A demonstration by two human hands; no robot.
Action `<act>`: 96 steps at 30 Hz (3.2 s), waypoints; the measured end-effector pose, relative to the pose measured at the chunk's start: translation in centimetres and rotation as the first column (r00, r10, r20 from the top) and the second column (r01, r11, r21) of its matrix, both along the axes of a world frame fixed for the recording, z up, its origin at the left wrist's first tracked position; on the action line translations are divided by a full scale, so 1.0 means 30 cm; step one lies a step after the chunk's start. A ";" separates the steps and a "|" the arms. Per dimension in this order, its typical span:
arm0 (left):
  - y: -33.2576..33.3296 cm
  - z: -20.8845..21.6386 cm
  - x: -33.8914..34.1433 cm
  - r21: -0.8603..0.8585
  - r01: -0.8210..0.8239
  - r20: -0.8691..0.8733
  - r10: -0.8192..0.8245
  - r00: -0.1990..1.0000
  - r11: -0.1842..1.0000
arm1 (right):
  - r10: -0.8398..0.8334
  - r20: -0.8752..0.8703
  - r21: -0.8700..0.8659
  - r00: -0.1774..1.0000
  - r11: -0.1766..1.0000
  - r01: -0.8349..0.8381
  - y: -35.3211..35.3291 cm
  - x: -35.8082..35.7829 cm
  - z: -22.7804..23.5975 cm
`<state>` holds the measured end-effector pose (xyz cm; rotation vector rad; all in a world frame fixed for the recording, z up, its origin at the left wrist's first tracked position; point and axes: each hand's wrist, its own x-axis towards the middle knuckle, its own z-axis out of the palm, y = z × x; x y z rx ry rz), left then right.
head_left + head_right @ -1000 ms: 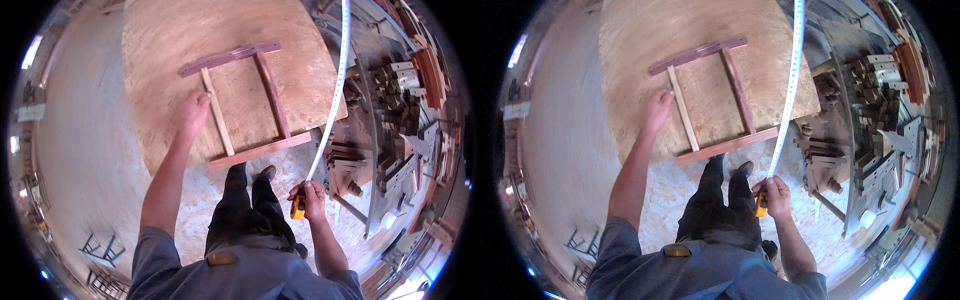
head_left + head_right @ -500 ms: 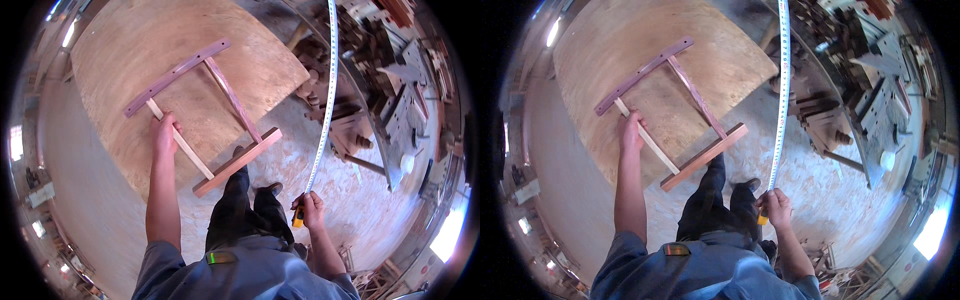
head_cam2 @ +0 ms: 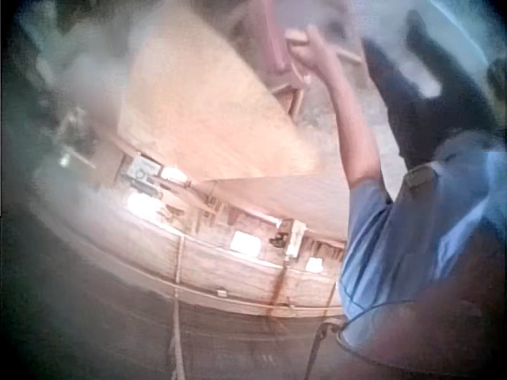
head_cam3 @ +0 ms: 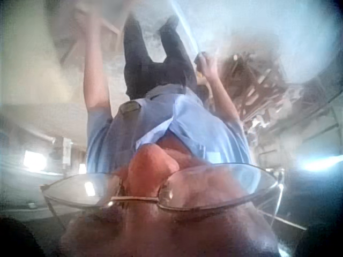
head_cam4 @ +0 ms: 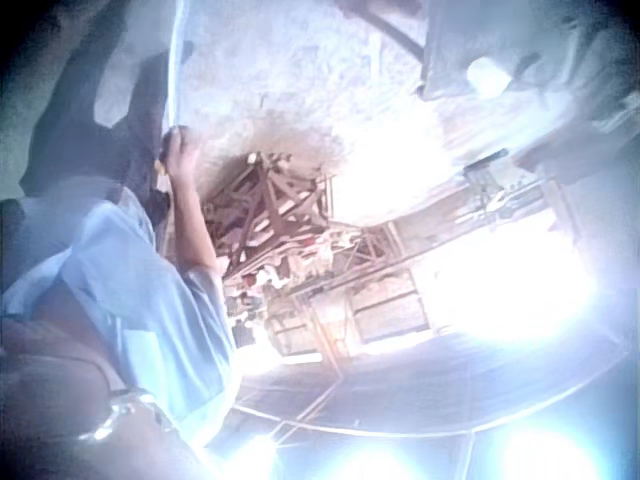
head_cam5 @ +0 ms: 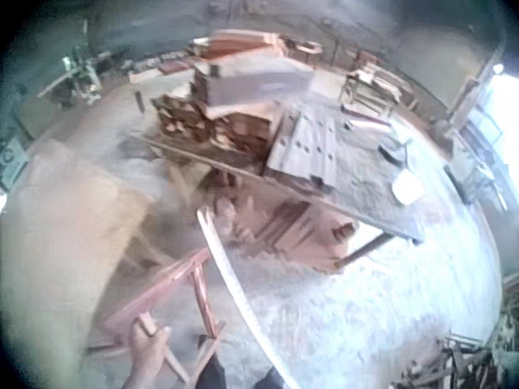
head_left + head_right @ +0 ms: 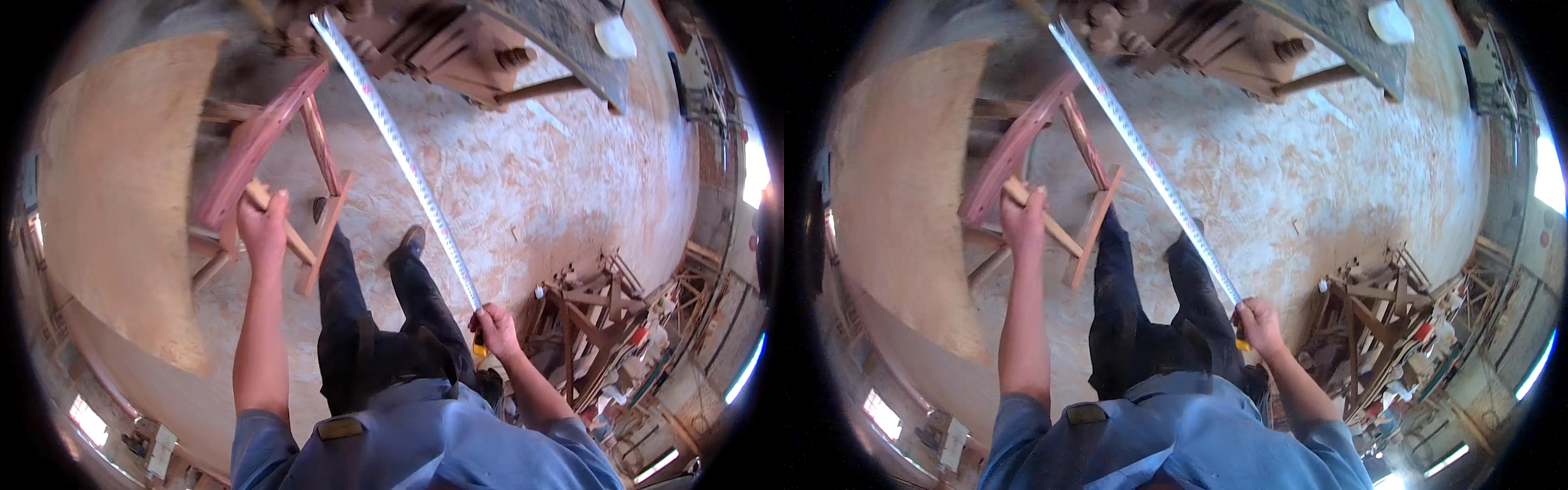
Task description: The person measures a wooden frame with a tape measure, then uses a hammer to drive nails into the frame to attach smaller wooden pieces. The person repeatedly measures and hammers nails into different sections of the frame.
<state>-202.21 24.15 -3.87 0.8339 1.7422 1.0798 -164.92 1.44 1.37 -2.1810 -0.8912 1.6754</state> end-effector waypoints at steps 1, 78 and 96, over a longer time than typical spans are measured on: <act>0.013 -0.095 0.060 -0.068 0.044 -0.022 -0.046 0.999 0.997 | -0.027 0.016 -0.069 0.999 0.997 0.028 -0.081 0.032 -0.023; -0.233 0.263 -0.923 0.059 -0.742 0.730 0.478 0.489 0.668 | 0.135 -0.162 0.259 0.977 0.962 -0.090 0.296 -0.195 0.196; -0.089 0.105 -1.206 -0.323 -0.606 -0.009 0.638 0.770 0.727 | 0.304 -0.296 0.031 0.905 0.950 -0.309 0.559 -0.923 0.248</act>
